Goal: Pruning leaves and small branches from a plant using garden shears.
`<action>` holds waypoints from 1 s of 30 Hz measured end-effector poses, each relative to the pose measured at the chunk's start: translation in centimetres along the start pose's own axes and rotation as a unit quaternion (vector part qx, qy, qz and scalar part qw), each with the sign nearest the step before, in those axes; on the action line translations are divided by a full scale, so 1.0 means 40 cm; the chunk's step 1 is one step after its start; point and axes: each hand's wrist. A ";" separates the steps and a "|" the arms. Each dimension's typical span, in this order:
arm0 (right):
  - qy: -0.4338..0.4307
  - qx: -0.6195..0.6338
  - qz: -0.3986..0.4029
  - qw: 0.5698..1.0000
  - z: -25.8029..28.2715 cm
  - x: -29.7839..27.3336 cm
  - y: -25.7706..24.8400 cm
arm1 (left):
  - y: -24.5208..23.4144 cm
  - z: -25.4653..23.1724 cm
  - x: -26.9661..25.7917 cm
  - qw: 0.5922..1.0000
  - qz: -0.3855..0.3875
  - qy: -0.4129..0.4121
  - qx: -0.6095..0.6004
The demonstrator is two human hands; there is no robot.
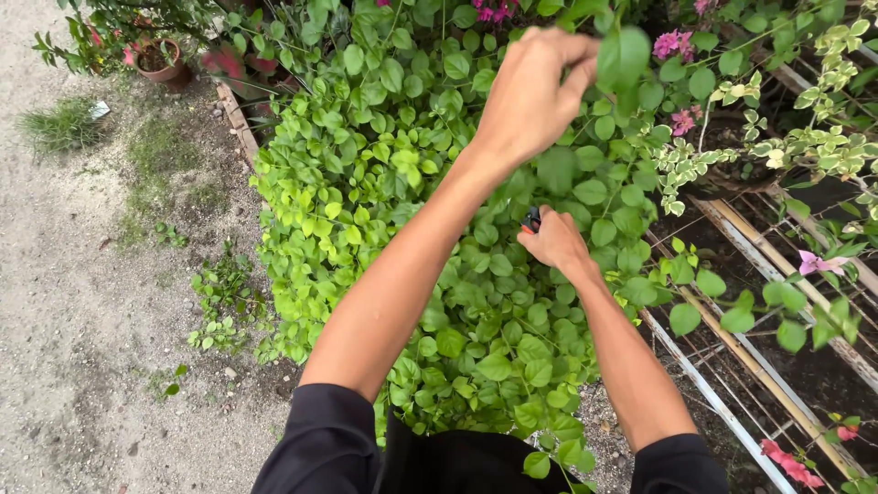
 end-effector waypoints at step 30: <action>-0.034 0.421 0.076 0.903 -0.220 -0.360 0.077 | -0.792 0.259 -1.741 0.748 -0.015 -0.650 0.134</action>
Point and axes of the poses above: each hand's wrist, its own x-axis towards the middle knuckle, its own y-axis out of the palm, z = x × y, and after that the axes turned 3 degrees about -x, right-handed
